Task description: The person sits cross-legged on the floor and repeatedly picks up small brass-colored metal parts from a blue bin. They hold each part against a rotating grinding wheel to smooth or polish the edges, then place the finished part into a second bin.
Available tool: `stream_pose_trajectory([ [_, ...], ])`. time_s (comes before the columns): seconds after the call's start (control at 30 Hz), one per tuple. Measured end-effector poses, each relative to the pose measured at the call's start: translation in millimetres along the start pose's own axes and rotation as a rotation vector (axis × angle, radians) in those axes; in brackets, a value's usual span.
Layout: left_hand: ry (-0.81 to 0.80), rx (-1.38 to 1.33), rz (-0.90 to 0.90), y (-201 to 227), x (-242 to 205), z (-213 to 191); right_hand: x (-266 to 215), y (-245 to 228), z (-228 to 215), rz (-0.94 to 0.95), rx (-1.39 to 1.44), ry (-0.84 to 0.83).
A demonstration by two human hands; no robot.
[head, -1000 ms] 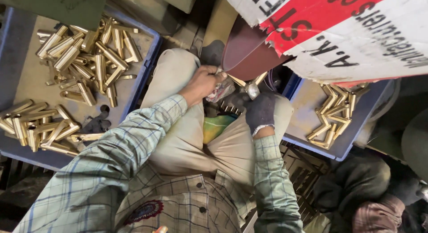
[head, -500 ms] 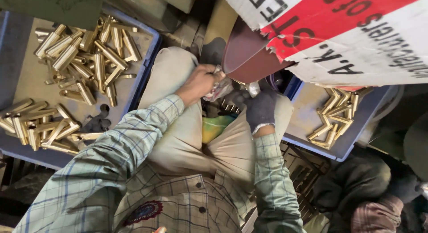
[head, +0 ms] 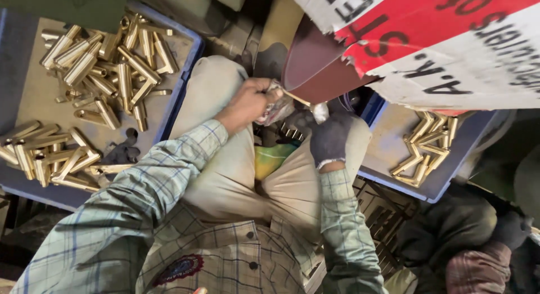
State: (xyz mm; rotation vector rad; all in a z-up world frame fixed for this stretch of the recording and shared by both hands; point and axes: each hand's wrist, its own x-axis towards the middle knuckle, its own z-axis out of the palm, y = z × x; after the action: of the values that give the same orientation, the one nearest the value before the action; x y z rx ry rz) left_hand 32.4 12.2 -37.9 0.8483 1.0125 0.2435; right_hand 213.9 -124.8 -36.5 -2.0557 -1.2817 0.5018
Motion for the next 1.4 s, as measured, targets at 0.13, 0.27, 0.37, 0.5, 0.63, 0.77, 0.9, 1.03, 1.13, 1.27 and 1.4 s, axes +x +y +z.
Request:
stream_pose_trajectory([
  [0.13, 0.082, 0.033, -0.092, 14.9, 8.4, 1.7, 16.7, 8.2, -0.5, -0.252, -0.385, -0.125],
  [0.27, -0.007, 0.038, 0.102, 1.9, -6.8, -5.1, 0.5, -28.0, -5.6, 0.341, 0.546, -0.014],
  [0.37, -0.09, 0.075, 0.337, -10.5, -20.3, -11.1, -12.1, -51.6, -9.3, 0.29, 0.652, 0.089],
  [0.5, -0.065, 0.16, 0.342, -5.1, -12.1, -13.3, -2.6, -46.4, -6.9, 0.453, 0.754, 0.042],
  [0.63, 0.086, 0.044, -0.068, 3.3, 8.9, -8.2, 20.4, -23.4, -3.0, -0.414, -0.432, 0.006],
  [0.77, 0.064, 0.059, 0.07, 7.2, 8.9, -10.1, 24.6, -34.3, -8.1, -0.114, -0.169, -0.105],
  [0.9, -0.104, 0.072, 0.385, -1.4, -19.1, -18.8, -2.6, -55.7, -9.3, 0.391, 0.47, 0.051],
  [1.03, -0.032, 0.088, 0.221, 6.3, -27.2, -19.9, -6.9, -36.8, -0.5, 0.085, 0.022, 0.091],
  [1.13, 0.026, -0.003, 0.066, 10.5, -11.5, -17.4, 2.3, 1.5, 11.9, -0.323, -0.48, -0.014],
  [1.27, 0.122, -0.061, 0.001, 4.1, 13.7, -17.5, 15.7, 30.5, 26.1, -0.224, -0.523, -0.285],
  [1.4, 0.072, -0.095, 0.073, -3.3, 10.9, -19.3, 14.8, 1.0, 21.6, -0.098, -0.332, 0.014],
])
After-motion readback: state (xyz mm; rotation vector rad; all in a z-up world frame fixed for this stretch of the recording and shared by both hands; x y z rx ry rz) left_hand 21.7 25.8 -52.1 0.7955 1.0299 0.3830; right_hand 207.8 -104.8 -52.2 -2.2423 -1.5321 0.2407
